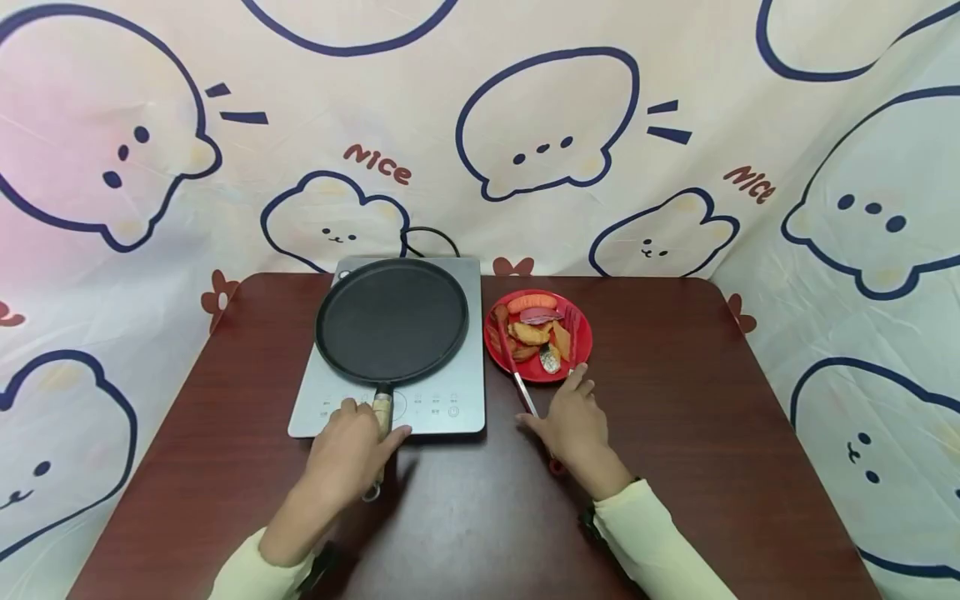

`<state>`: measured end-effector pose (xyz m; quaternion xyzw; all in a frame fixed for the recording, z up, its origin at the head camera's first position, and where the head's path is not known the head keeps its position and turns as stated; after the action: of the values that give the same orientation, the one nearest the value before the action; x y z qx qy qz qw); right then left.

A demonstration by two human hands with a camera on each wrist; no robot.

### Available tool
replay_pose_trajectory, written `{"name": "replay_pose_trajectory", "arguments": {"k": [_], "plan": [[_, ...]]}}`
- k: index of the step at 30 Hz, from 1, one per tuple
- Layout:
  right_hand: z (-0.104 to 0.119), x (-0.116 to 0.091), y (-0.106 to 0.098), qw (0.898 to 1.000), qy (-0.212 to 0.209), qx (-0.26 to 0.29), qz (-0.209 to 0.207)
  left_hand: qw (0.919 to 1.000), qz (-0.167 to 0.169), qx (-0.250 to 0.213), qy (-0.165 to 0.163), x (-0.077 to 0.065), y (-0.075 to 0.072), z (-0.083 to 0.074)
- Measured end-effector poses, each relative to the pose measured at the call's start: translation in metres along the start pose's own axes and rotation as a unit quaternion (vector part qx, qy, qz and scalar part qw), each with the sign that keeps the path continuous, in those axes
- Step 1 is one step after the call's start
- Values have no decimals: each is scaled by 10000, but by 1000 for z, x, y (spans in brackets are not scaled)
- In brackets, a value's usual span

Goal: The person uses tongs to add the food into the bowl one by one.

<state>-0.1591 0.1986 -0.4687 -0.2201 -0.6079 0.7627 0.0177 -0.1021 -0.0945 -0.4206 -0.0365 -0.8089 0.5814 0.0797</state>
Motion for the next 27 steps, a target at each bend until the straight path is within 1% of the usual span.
{"name": "replay_pose_trajectory", "arguments": {"k": [4,8,11,15,20,22,27], "plan": [[8,2,4,9999,-25,-70,-136,9999,28,52,134,2,1,-2],[14,4,6,9991,-22,-107,-408,9998,217,-39,27,3,2,-1],[18,7,7,9984,69,-156,-530,9995,306,-69,-48,3,3,0],[18,14,7,9982,289,-18,-517,9995,298,33,-6,5,3,0],[12,21,7,9977,408,393,-377,9992,385,90,70,7,4,0],[10,22,7,9976,406,444,-335,9991,399,91,114,7,4,0],[8,22,6,9983,373,356,-255,9988,446,93,161,8,4,1]]}}
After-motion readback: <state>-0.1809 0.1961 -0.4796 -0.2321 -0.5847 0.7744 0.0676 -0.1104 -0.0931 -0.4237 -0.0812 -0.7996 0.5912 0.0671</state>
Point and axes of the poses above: each hand's wrist, its own x-axis towards the middle knuckle, its own y-axis out of the palm, z = x × y, the point moved 3 cm from there along x, towards the middle knuckle, and after that the axes turned 9 degrees about y, right-handed, at the moved point
